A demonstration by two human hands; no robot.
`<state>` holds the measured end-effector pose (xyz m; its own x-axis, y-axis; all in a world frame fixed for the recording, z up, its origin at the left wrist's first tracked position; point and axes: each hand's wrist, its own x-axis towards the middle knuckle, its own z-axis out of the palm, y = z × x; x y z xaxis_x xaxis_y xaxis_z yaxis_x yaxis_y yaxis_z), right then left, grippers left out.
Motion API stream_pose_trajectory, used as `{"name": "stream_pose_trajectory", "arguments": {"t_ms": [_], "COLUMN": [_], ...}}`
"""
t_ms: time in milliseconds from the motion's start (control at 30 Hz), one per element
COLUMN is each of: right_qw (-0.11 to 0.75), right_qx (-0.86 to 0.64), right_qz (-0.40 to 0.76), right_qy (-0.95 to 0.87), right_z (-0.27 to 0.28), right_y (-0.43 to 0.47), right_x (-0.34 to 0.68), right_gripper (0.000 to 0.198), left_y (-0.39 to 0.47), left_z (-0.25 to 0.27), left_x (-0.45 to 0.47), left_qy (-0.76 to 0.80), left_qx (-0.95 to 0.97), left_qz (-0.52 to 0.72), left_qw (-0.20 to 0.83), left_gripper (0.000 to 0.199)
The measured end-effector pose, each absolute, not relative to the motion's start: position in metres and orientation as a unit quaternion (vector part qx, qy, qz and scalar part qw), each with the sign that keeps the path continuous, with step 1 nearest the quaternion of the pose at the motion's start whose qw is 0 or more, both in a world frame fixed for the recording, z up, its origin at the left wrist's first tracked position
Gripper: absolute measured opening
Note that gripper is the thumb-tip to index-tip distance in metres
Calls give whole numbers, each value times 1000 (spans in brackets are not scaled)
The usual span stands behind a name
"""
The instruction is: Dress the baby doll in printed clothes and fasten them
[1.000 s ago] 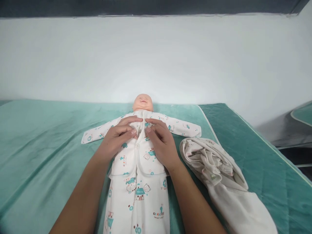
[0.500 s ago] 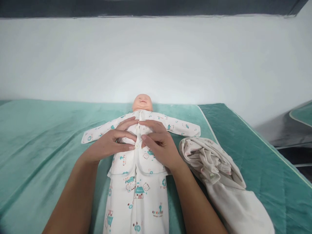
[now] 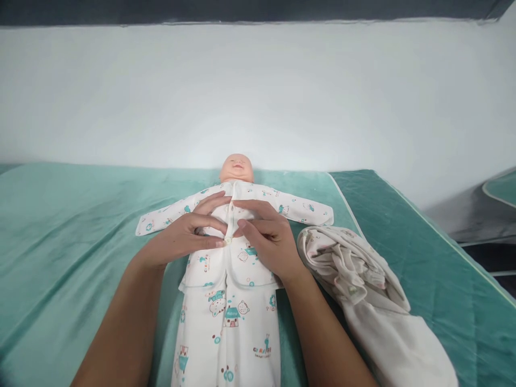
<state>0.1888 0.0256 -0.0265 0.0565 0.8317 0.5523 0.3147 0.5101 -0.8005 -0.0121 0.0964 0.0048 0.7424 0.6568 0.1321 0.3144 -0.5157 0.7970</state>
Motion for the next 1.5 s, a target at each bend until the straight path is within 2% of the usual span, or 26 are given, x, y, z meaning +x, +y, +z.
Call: {"name": "stream_pose_trajectory", "arguments": {"t_ms": [167, 433, 767, 1000, 1500], "right_qw": [574, 556, 571, 580, 561], "right_qx": [-395, -379, -408, -417, -402], "right_qz": [172, 127, 189, 204, 148], "right_qy": [-696, -729, -687, -670, -708], "right_z": [-28, -28, -29, -29, -30], "right_y": [27, 29, 29, 29, 29], "right_x": [190, 189, 186, 185, 187], "right_gripper": [27, 27, 29, 32, 26], "left_y": [97, 98, 96, 94, 101], "left_z": [6, 3, 3, 3, 1], "left_x": [-13, -13, -7, -5, -13], "left_qy": [295, 288, 296, 296, 284], "left_qx": [842, 848, 861, 855, 831], "left_qz": [188, 197, 215, 229, 208], "left_qw": [410, 399, 353, 358, 431], "left_gripper": [16, 12, 3, 2, 19]}}
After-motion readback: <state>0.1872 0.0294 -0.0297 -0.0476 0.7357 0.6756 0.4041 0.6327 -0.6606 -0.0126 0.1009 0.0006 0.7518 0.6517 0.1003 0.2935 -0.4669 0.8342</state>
